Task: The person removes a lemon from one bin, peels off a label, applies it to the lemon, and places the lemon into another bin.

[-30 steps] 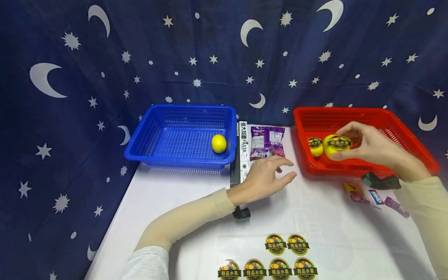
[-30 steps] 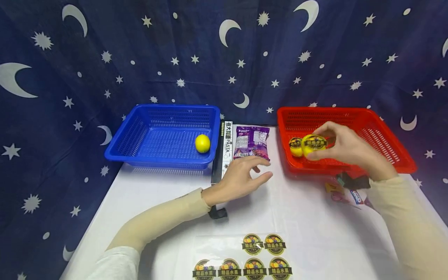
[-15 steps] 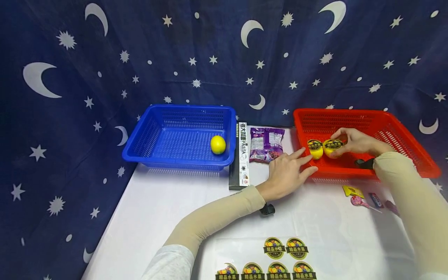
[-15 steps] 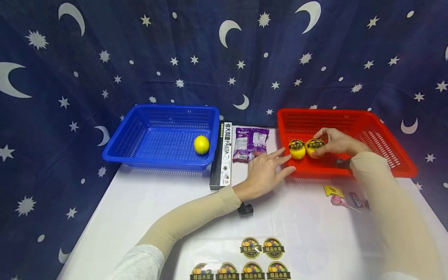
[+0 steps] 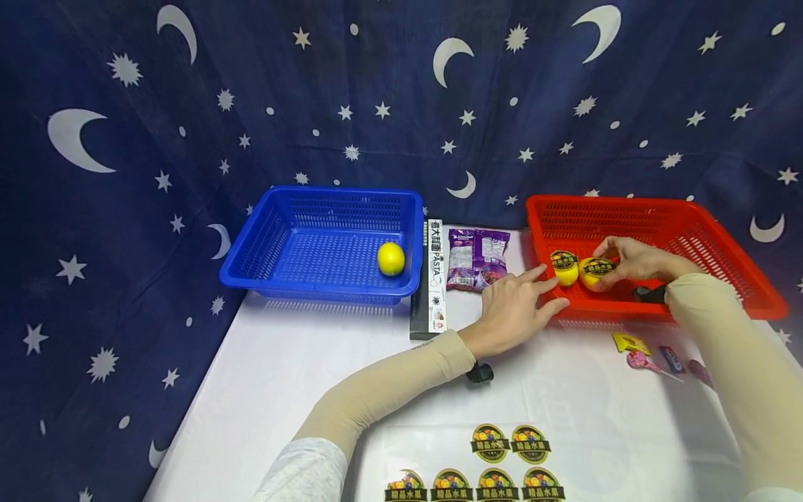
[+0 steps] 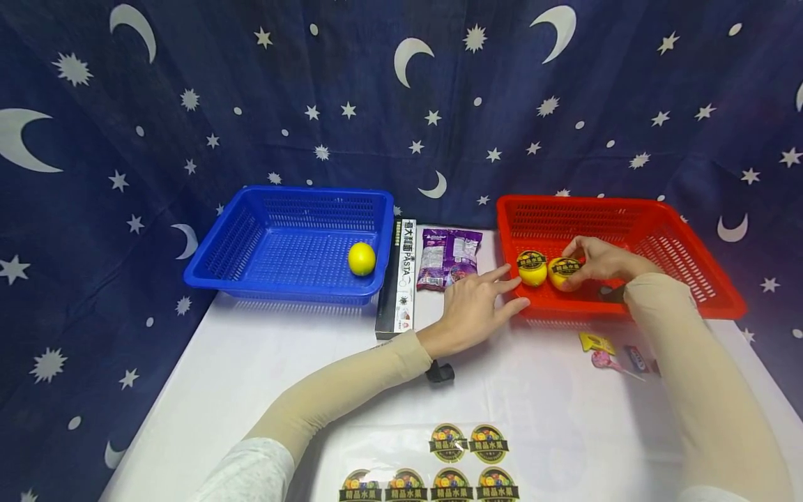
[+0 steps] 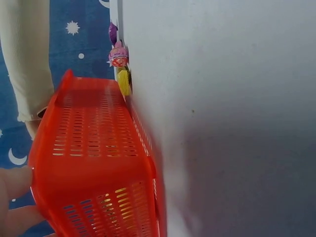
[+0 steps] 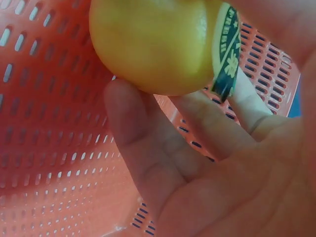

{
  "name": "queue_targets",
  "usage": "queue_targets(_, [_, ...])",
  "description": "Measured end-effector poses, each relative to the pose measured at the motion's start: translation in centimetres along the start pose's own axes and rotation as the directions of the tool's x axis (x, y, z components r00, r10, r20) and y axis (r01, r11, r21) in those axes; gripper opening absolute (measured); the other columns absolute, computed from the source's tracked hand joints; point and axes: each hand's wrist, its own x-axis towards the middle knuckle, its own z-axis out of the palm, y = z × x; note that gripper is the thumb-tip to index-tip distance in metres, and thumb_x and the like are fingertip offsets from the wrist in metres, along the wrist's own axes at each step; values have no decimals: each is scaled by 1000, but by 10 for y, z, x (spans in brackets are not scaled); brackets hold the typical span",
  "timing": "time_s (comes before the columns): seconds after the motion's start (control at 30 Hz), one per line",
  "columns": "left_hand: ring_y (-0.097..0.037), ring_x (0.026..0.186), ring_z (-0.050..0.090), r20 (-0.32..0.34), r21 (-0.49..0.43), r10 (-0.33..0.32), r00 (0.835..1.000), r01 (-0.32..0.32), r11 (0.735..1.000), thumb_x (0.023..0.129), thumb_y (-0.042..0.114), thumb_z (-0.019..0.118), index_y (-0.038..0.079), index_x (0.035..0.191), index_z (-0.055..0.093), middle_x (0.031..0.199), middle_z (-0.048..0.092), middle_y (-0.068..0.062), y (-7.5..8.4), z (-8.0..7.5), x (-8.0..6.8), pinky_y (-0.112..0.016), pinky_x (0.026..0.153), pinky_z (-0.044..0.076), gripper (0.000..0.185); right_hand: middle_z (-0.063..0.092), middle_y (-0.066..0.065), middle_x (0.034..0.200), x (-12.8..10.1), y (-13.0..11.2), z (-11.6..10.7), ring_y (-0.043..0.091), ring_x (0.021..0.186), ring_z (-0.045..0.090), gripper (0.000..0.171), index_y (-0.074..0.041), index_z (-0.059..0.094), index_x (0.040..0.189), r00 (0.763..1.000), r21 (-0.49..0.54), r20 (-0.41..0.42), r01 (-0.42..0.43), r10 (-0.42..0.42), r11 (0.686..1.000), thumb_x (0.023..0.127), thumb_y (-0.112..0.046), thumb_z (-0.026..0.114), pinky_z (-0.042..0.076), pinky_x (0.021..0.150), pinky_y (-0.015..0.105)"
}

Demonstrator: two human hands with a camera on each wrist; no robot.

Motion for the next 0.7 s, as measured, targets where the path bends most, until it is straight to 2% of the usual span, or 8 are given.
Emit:
queue_targets(0.23, [-11,66,60,33,10,6,999,-6,1000,97,64,56,40,136,66,149,58,14,0,-2,2,-21,44,29,47,55,29,125,-3,-6,-3,31,104,56,65,7,46,120,1000,-52,4,12,-12,999,79,-20,89,47,79,25])
queue_targets(0.3, [-13,77,67,75,19,27,997,-28,999,98,61,56,40,138,64,150,57,13,-3,-6,3,-22,45,32,46,54,32,130,-8,-12,-7,38,109,58,66,8,47,123,1000,-63,-12,20,-21,998,81,-23,87,50,83,31])
queue_targets(0.37, [-16,93,71,132,22,50,990,-54,998,100,59,56,39,140,62,151,56,12,-8,-12,4,-22,49,40,45,52,34,134,-15,-20,-12,46,116,56,69,8,48,128,998,-72,-53,22,-26,997,83,-28,86,53,90,45])
queue_targets(0.47, [-21,117,68,201,26,80,976,-87,996,102,56,53,39,143,60,153,55,10,-22,-29,6,-25,63,53,45,49,33,142,-27,-40,-17,49,123,51,74,4,48,136,989,-92,-144,26,-39,995,86,-38,83,48,100,62])
queue_targets(0.53, [-24,125,64,203,24,94,975,-101,995,102,55,54,37,143,60,153,56,8,-38,-47,7,-31,74,58,45,49,31,144,-35,-58,-15,49,125,49,72,0,49,139,974,-101,-213,55,-75,993,88,-41,80,42,102,68])
queue_targets(0.6, [-25,128,62,187,26,92,978,-99,995,101,55,55,36,144,59,153,56,6,-56,-69,7,-36,80,60,47,52,28,144,-42,-79,-5,45,124,50,68,-3,52,139,949,-109,-280,119,-146,987,89,-40,79,42,101,66])
queue_targets(0.63, [-27,129,61,172,31,84,982,-91,995,100,56,56,35,144,59,152,57,6,-66,-80,7,-37,77,60,49,55,25,143,-45,-90,3,43,125,51,64,-5,55,138,929,-114,-317,164,-192,980,89,-38,80,44,102,61])
queue_targets(0.7, [-28,132,60,144,35,68,987,-74,997,98,58,60,33,145,59,152,57,3,-87,-104,6,-40,81,60,54,62,20,137,-48,-113,23,37,123,56,54,-6,61,132,868,-137,-390,275,-307,952,88,-29,82,45,100,52])
